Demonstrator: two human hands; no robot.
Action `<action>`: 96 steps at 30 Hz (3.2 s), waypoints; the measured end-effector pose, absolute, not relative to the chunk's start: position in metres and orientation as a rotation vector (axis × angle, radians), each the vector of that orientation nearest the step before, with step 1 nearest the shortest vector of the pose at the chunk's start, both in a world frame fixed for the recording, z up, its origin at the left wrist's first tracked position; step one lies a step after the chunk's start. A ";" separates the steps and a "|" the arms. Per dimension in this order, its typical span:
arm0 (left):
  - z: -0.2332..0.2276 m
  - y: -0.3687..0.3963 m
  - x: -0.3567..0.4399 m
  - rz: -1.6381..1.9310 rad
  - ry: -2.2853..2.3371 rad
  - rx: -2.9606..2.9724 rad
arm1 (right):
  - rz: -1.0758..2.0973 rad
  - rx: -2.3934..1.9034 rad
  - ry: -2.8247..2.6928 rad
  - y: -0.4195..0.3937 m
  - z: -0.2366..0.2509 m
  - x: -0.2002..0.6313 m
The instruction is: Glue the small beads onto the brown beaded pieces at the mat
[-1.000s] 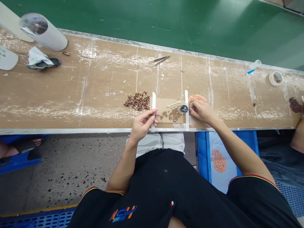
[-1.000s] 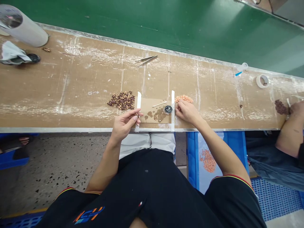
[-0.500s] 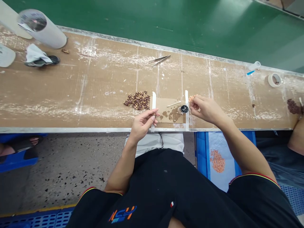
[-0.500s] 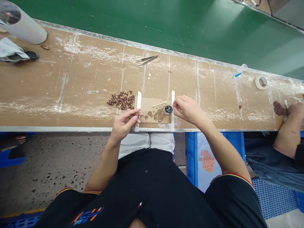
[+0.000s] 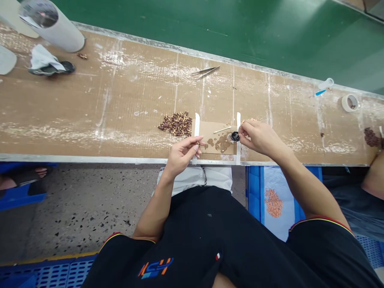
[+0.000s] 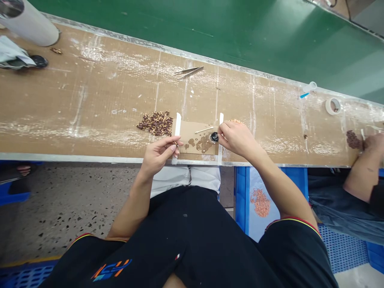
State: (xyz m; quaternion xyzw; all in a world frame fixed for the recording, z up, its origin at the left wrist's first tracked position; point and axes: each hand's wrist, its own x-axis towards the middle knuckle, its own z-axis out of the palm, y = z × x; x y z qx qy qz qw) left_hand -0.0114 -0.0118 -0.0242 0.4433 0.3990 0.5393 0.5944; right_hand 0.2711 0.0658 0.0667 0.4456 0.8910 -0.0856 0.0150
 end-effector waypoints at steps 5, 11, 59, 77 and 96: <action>-0.024 -0.012 -0.011 1.264 0.915 1.026 | -0.235 1.394 2.761 0.065 0.065 0.271; -0.023 -0.012 -0.010 1.265 0.930 1.016 | -0.226 1.391 2.734 0.066 0.066 0.269; 0.015 -0.036 -0.003 1.279 0.784 0.872 | -1.389 1.994 3.150 -0.034 0.060 0.168; 0.018 -0.042 0.000 1.357 0.770 0.979 | -1.429 2.008 3.190 -0.045 0.060 0.155; 0.028 -0.039 -0.022 1.196 0.779 1.197 | -2.611 1.697 2.041 -0.033 0.066 0.164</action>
